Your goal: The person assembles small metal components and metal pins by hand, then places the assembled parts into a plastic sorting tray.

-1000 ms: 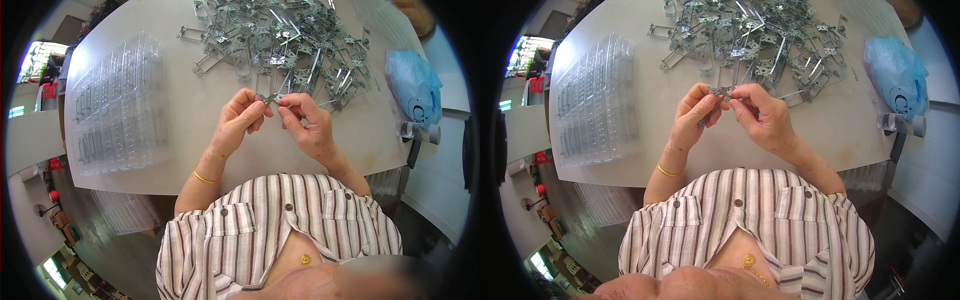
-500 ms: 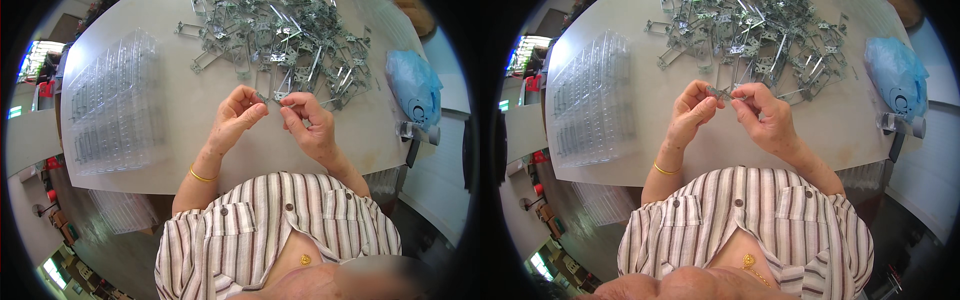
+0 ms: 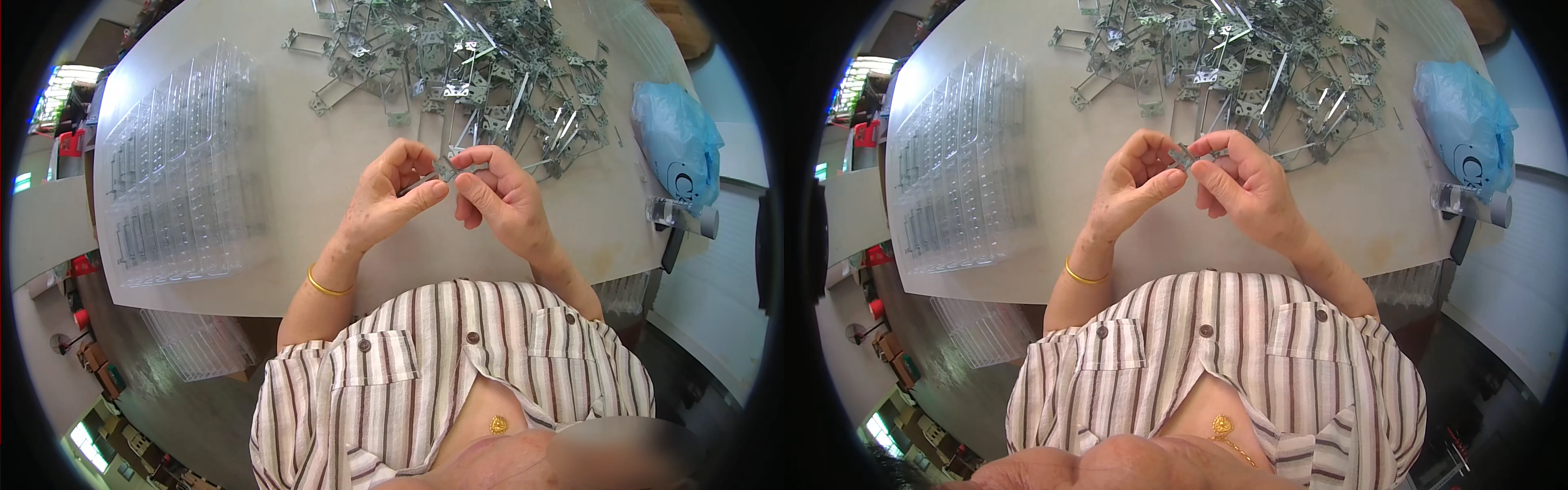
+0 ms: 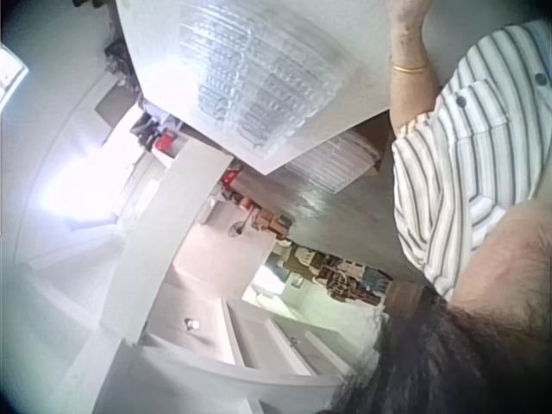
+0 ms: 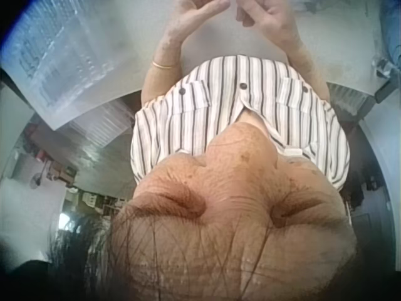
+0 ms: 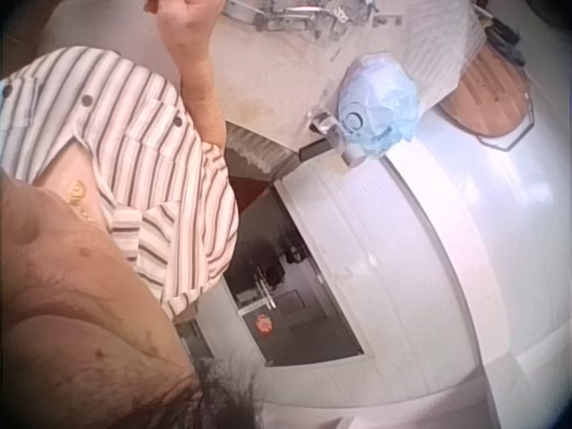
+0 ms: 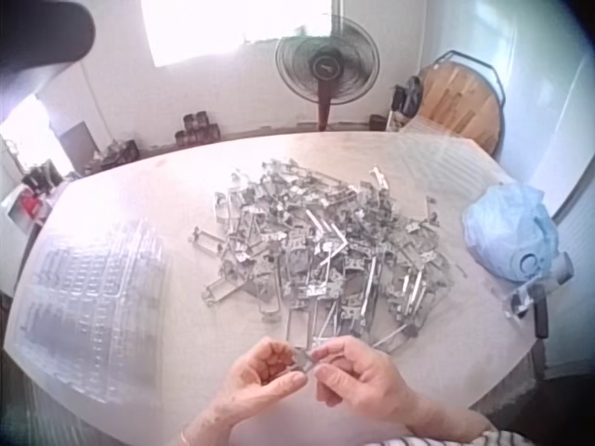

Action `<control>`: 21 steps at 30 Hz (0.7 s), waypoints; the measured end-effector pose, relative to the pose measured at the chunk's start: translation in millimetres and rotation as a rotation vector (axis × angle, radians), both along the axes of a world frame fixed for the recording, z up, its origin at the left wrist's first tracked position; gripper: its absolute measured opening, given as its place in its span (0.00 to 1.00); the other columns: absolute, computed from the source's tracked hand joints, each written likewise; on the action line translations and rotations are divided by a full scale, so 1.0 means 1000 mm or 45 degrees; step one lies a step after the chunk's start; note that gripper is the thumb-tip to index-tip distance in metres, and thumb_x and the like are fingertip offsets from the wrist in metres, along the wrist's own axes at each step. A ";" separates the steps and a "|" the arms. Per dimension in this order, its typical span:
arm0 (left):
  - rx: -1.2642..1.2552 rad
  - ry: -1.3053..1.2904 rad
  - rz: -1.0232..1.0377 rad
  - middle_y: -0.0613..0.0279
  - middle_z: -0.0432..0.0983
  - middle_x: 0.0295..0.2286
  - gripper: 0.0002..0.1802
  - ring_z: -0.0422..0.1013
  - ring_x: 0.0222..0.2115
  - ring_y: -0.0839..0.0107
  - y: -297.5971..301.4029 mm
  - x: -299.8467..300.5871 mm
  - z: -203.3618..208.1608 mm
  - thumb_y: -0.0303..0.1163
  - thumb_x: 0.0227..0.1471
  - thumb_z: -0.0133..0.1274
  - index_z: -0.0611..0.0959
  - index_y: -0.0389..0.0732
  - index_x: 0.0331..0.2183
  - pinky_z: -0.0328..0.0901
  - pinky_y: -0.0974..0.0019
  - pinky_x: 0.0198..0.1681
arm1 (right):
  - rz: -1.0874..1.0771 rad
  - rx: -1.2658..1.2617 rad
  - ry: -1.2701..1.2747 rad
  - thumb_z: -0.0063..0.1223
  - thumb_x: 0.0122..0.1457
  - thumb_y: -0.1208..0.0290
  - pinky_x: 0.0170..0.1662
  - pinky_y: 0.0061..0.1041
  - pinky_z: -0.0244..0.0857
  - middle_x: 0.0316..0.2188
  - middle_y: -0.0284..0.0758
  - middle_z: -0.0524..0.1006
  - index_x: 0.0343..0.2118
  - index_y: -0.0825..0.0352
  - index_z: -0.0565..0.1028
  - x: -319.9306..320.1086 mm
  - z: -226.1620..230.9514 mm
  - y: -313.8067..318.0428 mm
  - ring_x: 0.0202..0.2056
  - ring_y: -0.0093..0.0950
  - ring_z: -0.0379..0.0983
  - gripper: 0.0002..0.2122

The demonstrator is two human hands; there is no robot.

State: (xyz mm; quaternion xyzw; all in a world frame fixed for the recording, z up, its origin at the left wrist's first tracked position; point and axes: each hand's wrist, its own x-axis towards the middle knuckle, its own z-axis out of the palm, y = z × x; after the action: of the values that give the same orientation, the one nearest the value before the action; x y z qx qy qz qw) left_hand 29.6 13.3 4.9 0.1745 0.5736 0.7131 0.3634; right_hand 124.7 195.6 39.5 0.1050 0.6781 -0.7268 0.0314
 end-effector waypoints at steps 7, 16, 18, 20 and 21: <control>-0.060 -0.012 -0.069 0.68 0.74 0.33 0.23 0.70 0.34 0.83 0.002 0.000 0.007 0.31 0.52 0.64 0.74 0.35 0.47 0.66 0.77 0.37 | 0.049 -0.112 -0.085 0.52 0.66 0.67 0.20 0.13 0.55 0.19 0.22 0.72 0.42 0.66 0.74 -0.001 -0.005 0.008 0.19 0.09 0.63 0.08; -0.011 0.067 -0.269 0.66 0.75 0.34 0.24 0.71 0.35 0.81 0.002 0.005 0.003 0.32 0.51 0.65 0.75 0.34 0.46 0.67 0.76 0.39 | -0.125 -0.105 0.035 0.54 0.64 0.70 0.22 0.12 0.53 0.23 0.20 0.73 0.37 0.65 0.76 -0.002 0.007 0.007 0.21 0.08 0.62 0.04; 0.110 -0.053 -0.268 0.63 0.76 0.31 0.21 0.69 0.28 0.82 0.004 0.005 0.000 0.34 0.55 0.61 0.75 0.34 0.46 0.63 0.79 0.30 | -0.233 -0.135 0.116 0.54 0.65 0.70 0.22 0.12 0.53 0.22 0.21 0.72 0.38 0.65 0.76 -0.002 0.001 0.009 0.20 0.09 0.62 0.05; 0.169 -0.194 -0.243 0.62 0.76 0.31 0.18 0.66 0.24 0.83 -0.001 0.000 -0.003 0.35 0.57 0.58 0.76 0.36 0.46 0.60 0.79 0.26 | -0.339 -0.164 0.195 0.53 0.65 0.70 0.21 0.13 0.53 0.21 0.22 0.72 0.39 0.64 0.75 -0.002 0.000 0.010 0.20 0.10 0.62 0.05; 0.228 -0.337 -0.216 0.61 0.75 0.30 0.16 0.62 0.21 0.84 -0.002 -0.001 -0.005 0.36 0.59 0.55 0.76 0.37 0.45 0.57 0.79 0.22 | -0.310 -0.169 0.182 0.52 0.66 0.70 0.20 0.13 0.53 0.20 0.22 0.71 0.40 0.65 0.74 -0.001 0.002 0.010 0.18 0.10 0.61 0.05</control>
State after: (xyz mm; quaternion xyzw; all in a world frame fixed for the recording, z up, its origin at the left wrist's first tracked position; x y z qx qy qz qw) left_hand 28.2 11.1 0.3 0.1587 0.4383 0.7448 0.4776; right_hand 123.2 205.4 41.6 0.1321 0.6113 -0.7741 -0.0985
